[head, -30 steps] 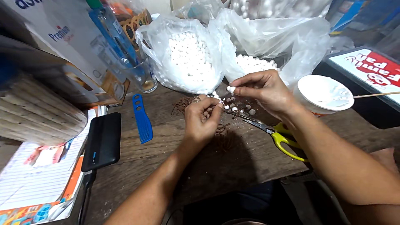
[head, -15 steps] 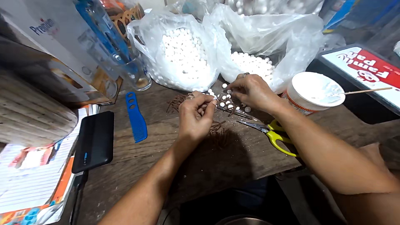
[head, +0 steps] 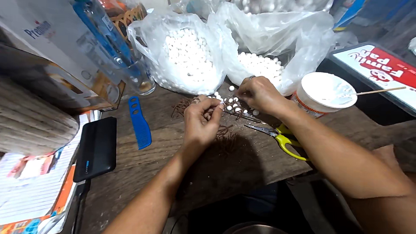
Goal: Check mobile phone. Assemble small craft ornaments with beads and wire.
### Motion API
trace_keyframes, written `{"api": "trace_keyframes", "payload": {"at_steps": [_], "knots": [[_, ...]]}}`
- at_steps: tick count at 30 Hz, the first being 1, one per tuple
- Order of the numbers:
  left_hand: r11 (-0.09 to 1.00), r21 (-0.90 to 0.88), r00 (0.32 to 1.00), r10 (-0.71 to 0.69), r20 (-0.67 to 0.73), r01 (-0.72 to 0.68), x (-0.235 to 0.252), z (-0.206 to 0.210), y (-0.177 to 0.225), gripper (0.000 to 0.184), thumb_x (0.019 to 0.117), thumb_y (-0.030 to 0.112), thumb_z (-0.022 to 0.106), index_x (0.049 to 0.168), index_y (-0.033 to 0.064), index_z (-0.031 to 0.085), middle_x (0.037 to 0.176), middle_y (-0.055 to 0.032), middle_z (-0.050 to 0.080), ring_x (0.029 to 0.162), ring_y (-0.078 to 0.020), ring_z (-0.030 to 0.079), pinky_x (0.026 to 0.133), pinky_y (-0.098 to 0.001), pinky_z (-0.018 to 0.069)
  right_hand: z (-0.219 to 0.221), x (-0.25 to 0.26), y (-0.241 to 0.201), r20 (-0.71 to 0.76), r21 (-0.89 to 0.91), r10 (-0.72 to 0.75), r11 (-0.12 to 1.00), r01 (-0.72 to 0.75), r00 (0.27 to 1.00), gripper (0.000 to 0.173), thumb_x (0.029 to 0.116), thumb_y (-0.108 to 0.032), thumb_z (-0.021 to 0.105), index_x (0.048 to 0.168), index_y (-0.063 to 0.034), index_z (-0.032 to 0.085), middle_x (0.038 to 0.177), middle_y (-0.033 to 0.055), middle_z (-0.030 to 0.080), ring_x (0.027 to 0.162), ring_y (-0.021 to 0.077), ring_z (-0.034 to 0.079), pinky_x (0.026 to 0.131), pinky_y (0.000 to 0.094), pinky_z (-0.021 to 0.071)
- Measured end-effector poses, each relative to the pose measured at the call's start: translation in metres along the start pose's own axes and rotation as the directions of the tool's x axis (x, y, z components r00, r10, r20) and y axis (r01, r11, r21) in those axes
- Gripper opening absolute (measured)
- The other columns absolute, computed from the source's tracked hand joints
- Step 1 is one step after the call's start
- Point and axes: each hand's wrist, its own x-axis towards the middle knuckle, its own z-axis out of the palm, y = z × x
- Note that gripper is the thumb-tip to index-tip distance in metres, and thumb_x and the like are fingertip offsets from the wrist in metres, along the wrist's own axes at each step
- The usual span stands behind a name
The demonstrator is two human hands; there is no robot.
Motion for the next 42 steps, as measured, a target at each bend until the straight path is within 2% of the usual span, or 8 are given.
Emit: {"api": "trace_keyframes", "payload": {"at_steps": [11,13,14,15,17,19,22,42], "knots": [[1.0,0.001,1.0,0.003,-0.013,-0.003,0.0,0.001,0.0,0.008,0.0926,0.0,0.064,0.092,-0.0022,0.072,0.086,-0.0029,0.064,0.072,0.0041,0.056,0.064,-0.009,0.0455,0.001,0.004,0.002,0.007,0.011,0.066,0.998,-0.066,0.998,0.012,0.0946,-0.001,0.065,0.1,0.0036,0.074,0.098,0.0234,0.069,0.098,0.0418,0.066,0.086,0.0593,0.0502],[1.0,0.002,1.0,0.016,-0.012,-0.016,-0.001,0.001,-0.001,0.009,0.0929,0.001,0.063,0.092,-0.0019,0.071,0.086,-0.003,0.064,0.073,0.0037,0.057,0.065,-0.0094,0.0466,-0.003,0.0,0.002,-0.041,0.148,0.059,0.988,-0.052,0.997,0.011,0.0941,-0.003,0.067,0.101,0.0024,0.073,0.092,0.0169,0.07,0.086,0.0296,0.067,0.08,0.0488,0.053],[1.0,0.002,0.999,0.029,-0.017,-0.029,0.0,0.002,-0.002,0.009,0.0927,0.001,0.063,0.092,-0.0017,0.072,0.086,-0.0027,0.064,0.073,0.0035,0.057,0.066,-0.0099,0.0472,-0.006,-0.003,0.001,-0.071,0.297,0.072,0.954,-0.048,0.995,0.009,0.0931,-0.003,0.068,0.101,0.0003,0.072,0.087,0.0088,0.068,0.075,0.016,0.064,0.072,0.0347,0.0539],[0.999,0.002,0.999,0.042,-0.02,-0.042,0.0,0.003,-0.003,0.009,0.0922,0.002,0.063,0.091,-0.0021,0.072,0.085,-0.0031,0.064,0.074,0.0024,0.057,0.066,-0.0115,0.0472,-0.007,-0.004,-0.002,-0.08,0.509,0.092,0.86,-0.039,0.993,0.01,0.091,0.0,0.068,0.101,-0.0006,0.069,0.083,0.0017,0.067,0.069,0.0056,0.062,0.066,0.0228,0.0542],[0.998,0.005,0.998,0.06,-0.015,-0.059,0.0,0.003,-0.003,0.01,0.0922,0.003,0.063,0.091,-0.0018,0.072,0.085,-0.0036,0.065,0.077,0.0012,0.059,0.069,-0.0128,0.0493,-0.01,-0.008,-0.011,-0.025,0.839,0.116,0.542,-0.042,0.993,0.02,0.0873,0.012,0.062,0.101,-0.0021,0.067,0.083,-0.0011,0.071,0.07,0.0052,0.07,0.07,0.0223,0.0618],[0.997,0.001,0.997,0.074,-0.011,-0.074,-0.001,0.003,-0.003,0.011,0.0925,0.003,0.063,0.092,-0.0022,0.072,0.086,-0.0045,0.066,0.079,0.0001,0.06,0.071,-0.0136,0.0497,-0.01,-0.01,-0.018,0.033,0.944,0.115,0.323,-0.069,0.993,0.027,0.0864,0.016,0.058,0.099,-0.0042,0.072,0.084,0.0,0.076,0.074,0.0084,0.073,0.073,0.0249,0.0632],[0.996,-0.005,0.996,0.087,-0.023,-0.087,-0.001,0.004,-0.002,0.011,0.0921,0.003,0.063,0.092,-0.0027,0.072,0.086,-0.0046,0.065,0.077,0.001,0.06,0.07,-0.0124,0.0495,-0.008,-0.011,-0.018,0.053,0.973,0.071,0.219,-0.068,0.996,0.031,0.0889,0.015,0.054,0.101,-0.004,0.076,0.087,0.0013,0.077,0.077,0.0081,0.073,0.075,0.0234,0.0622],[0.997,-0.01,0.997,0.08,-0.022,-0.08,-0.001,0.002,0.0,0.01,0.0924,0.0,0.063,0.091,-0.0022,0.072,0.085,-0.0034,0.064,0.076,0.0015,0.058,0.069,-0.0113,0.0477,-0.003,-0.012,-0.026,-0.018,0.936,0.087,0.351,-0.014,0.996,0.025,0.0865,0.016,0.061,0.099,-0.001,0.076,0.082,-0.0011,0.076,0.073,0.0057,0.072,0.074,0.0224,0.062]]}}
